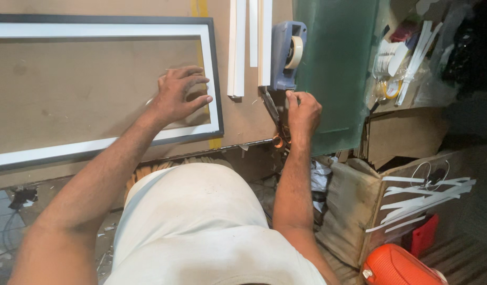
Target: The person assembles a picture frame on a workbench: they position the glass inside the black frame, align the white mat over it, press the backing into place, run tape along the frame edges with a tape dispenser, and press the frame edges to seat them. At the end they lift the finished frame and carry it across the workshop to set it down.
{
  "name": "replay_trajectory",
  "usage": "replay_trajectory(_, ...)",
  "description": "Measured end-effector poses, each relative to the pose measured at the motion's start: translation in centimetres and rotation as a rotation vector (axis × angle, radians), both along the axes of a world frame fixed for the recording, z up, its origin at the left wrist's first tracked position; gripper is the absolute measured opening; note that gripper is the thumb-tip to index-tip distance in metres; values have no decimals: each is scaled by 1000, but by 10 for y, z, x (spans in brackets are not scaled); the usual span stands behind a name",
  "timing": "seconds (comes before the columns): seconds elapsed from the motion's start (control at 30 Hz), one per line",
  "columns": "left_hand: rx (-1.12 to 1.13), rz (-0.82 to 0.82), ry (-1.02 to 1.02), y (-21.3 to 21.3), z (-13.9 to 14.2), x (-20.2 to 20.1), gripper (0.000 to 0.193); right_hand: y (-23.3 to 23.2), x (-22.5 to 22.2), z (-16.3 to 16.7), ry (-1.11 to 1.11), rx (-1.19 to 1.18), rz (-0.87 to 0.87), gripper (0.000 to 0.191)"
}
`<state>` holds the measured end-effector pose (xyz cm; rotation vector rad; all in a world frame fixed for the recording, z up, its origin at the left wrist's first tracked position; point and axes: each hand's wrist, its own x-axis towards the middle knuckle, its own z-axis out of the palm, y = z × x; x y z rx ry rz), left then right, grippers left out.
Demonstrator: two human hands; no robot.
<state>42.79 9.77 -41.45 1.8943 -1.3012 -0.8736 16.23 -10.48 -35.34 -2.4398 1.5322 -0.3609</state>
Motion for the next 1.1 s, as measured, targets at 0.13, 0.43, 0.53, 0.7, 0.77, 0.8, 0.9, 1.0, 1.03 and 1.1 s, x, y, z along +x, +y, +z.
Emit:
replay_trajectory(0.13, 15, 224, 123, -8, -5, 7, 38, -5, 14, 6, 312, 221, -217, 27)
replay_trajectory(0.43, -187, 316, -256, -23, -5, 30, 32, -11, 21, -10, 439, 319, -283, 32)
replay_trajectory(0.53, -250, 332, -320, -32, -4, 34, 35, -5, 27, -2, 400, 362, -233, 31)
replay_trajectory(0.7, -226, 317, -384, -46, -12, 38, 39, 12, 57, 19, -106, 733, -98, 18)
replay_trajectory(0.77, -212, 307, -452, -49, -18, 37, 43, 17, 78, 22, -235, 709, 16, 15)
replay_trajectory(0.8, -205, 302, -487, -50, -21, 37, 46, 17, 89, 22, -299, 696, 73, 14)
replay_trajectory(0.9, -180, 280, -513, -50, -28, 37, 46, 13, 125, 14, -409, 628, 245, 13)
replay_trajectory(1.0, -196, 304, -534, -50, -33, 38, 48, 3, 158, 1, -385, 690, 227, 14)
replay_trajectory(1.03, -197, 301, -541, -50, -34, 38, 49, -1, 169, -5, -397, 708, 257, 17)
replay_trajectory(1.1, -198, 298, -556, -50, -36, 39, 50, -10, 186, -16, -397, 761, 324, 31)
